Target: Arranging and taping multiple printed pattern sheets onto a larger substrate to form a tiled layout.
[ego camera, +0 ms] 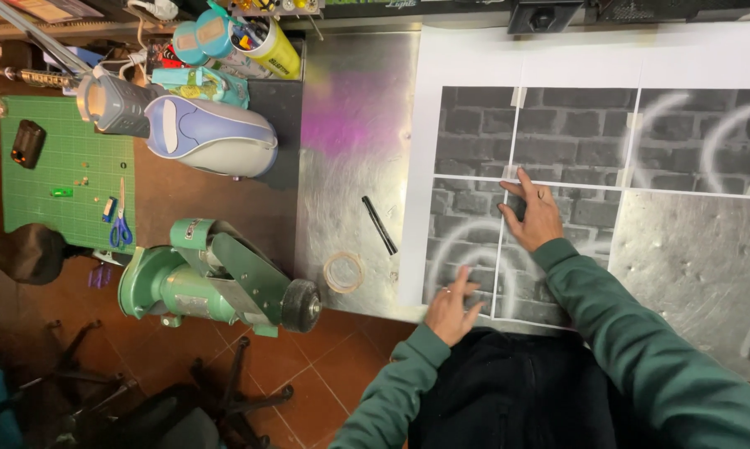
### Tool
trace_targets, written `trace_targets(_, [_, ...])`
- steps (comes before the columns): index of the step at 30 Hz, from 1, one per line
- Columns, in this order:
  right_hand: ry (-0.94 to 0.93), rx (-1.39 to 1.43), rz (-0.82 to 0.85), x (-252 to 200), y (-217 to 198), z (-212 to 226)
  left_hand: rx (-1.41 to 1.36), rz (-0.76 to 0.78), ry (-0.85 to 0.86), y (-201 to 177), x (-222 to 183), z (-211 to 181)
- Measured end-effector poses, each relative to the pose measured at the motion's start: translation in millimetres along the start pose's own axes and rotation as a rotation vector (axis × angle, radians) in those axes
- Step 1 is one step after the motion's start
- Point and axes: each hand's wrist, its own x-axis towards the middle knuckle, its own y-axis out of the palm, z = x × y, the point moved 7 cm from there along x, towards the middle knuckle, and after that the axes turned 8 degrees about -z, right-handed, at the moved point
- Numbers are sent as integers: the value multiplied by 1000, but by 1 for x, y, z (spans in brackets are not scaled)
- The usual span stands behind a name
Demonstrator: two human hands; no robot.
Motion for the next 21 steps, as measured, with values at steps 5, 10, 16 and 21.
trace_targets(5, [35, 2, 30, -5, -3, 2, -91, 169, -147, 37, -6, 11])
trace_targets(10, [-3, 18, 7, -3, -7, 5, -131, 119, -195, 40, -6, 12])
trace_targets(16, [9, 20, 27, -5, -5, 4, -116, 47, -205, 39, -3, 14])
trace_targets(21, [-22, 7, 68, -11, -5, 5, -118, 72, -218, 40, -2, 14])
